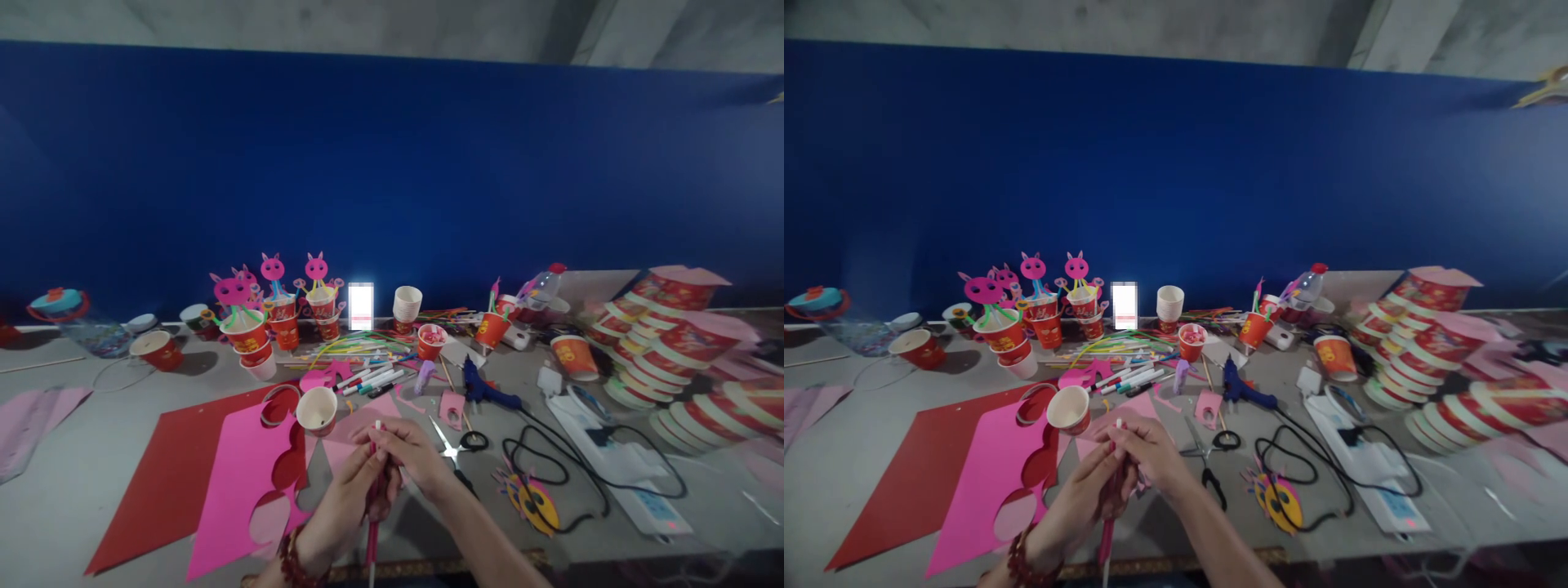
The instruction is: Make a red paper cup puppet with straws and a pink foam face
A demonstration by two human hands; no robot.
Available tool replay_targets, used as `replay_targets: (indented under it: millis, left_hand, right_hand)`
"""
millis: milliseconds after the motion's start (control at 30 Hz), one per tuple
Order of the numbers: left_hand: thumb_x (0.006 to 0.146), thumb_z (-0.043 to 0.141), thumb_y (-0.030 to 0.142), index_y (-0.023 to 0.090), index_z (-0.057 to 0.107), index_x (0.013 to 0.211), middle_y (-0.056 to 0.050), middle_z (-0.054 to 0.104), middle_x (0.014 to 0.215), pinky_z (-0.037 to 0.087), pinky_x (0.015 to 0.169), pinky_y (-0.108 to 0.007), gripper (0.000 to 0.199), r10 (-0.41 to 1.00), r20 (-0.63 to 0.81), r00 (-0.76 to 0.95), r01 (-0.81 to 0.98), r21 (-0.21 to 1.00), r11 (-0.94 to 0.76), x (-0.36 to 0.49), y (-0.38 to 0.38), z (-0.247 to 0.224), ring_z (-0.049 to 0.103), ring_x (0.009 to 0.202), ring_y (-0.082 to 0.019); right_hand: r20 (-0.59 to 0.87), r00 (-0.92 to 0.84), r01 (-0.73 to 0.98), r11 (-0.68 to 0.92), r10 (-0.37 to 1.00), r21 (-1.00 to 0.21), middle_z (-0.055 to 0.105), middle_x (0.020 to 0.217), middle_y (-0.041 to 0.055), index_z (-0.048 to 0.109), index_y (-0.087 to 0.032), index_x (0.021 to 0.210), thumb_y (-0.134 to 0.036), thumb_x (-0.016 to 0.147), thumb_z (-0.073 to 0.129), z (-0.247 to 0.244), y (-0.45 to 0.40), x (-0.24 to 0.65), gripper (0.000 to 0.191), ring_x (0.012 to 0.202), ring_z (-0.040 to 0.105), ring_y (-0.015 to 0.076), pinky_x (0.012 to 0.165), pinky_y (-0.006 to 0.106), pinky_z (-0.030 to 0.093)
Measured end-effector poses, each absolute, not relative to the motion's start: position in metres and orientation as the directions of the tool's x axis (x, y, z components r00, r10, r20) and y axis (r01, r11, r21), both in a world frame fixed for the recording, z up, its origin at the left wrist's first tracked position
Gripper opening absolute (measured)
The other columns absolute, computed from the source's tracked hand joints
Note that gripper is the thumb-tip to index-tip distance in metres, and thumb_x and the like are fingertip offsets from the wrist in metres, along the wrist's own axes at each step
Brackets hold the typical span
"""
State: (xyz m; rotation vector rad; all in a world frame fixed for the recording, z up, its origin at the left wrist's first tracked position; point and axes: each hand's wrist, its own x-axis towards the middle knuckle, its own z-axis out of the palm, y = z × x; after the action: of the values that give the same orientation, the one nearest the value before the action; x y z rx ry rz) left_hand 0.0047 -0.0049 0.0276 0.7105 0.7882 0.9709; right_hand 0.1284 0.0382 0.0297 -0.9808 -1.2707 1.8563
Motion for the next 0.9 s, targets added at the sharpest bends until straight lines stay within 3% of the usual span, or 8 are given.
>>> replay_targets:
  millis: [233, 433, 567, 733, 900]
  left_hand:
    - [0.083, 0.071, 0.051, 0.015, 0.063, 0.083, -0.003, 0.068, 0.059, 0.051, 0.048, -0.024, 0.037, 0.870, -0.218, 0.442, -0.498, 0.747, 0.440, 0.003, -0.007, 0.028, 0.063, 0.045, -0.014]
    - [0.077, 0.075, 0.055, 0.015, 0.061, 0.080, 0.001, 0.062, 0.050, 0.046, 0.035, -0.020, 0.042, 0.877, -0.257, 0.406, -0.510, 0.733, 0.451, 0.004, -0.004, 0.023, 0.040, 0.029, -0.005]
    - [0.078, 0.075, 0.054, 0.016, 0.060, 0.081, 0.004, 0.057, 0.048, 0.041, 0.029, -0.017, 0.041, 0.887, -0.287, 0.361, -0.495, 0.748, 0.443, 0.005, -0.004, 0.018, 0.039, 0.029, -0.005]
    - [0.078, 0.074, 0.056, 0.016, 0.060, 0.080, 0.005, 0.055, 0.048, 0.044, 0.031, -0.019, 0.043, 0.884, -0.279, 0.375, -0.502, 0.741, 0.446, 0.004, -0.005, 0.018, 0.037, 0.030, -0.005]
    - [0.080, 0.072, 0.056, 0.017, 0.058, 0.083, 0.006, 0.054, 0.049, 0.041, 0.032, -0.017, 0.042, 0.906, -0.267, 0.328, -0.488, 0.774, 0.404, -0.005, -0.003, 0.022, 0.036, 0.031, -0.004]
  right_hand:
    - [-0.206, -0.514, -0.103, -0.298, 0.833, -0.949, 0.057, 0.047, -0.0041, 0.076, -0.012, 0.099, -0.064, 0.081, 0.064, 0.029, 0.039, 0.131, 0.056, 0.029, 0.051, 0.0086, 0.028, 0.015, 0.030]
    - [-0.206, -0.516, -0.132, -0.314, 0.832, -0.940, 0.054, 0.044, -0.0038, 0.074, -0.009, 0.101, -0.065, 0.081, 0.064, 0.020, 0.041, 0.128, 0.060, 0.031, 0.055, 0.0101, 0.029, 0.014, 0.030]
    - [-0.225, -0.523, -0.165, -0.356, 0.822, -0.920, 0.063, 0.057, 0.0001, 0.073, -0.008, 0.105, -0.065, 0.078, 0.068, 0.013, 0.043, 0.126, 0.064, 0.033, 0.057, 0.0092, 0.030, 0.014, 0.033]
    - [-0.229, -0.510, -0.131, -0.338, 0.829, -0.932, 0.049, 0.041, -0.0064, 0.074, -0.009, 0.098, -0.069, 0.078, 0.067, 0.010, 0.043, 0.126, 0.064, 0.028, 0.048, 0.0086, 0.029, 0.015, 0.030]
    - [-0.109, -0.511, -0.151, -0.214, 0.852, -0.965, 0.060, 0.057, -0.0016, 0.073, -0.014, 0.095, -0.066, 0.082, 0.065, 0.021, 0.044, 0.130, 0.054, 0.046, 0.058, 0.0117, 0.045, 0.022, 0.045]
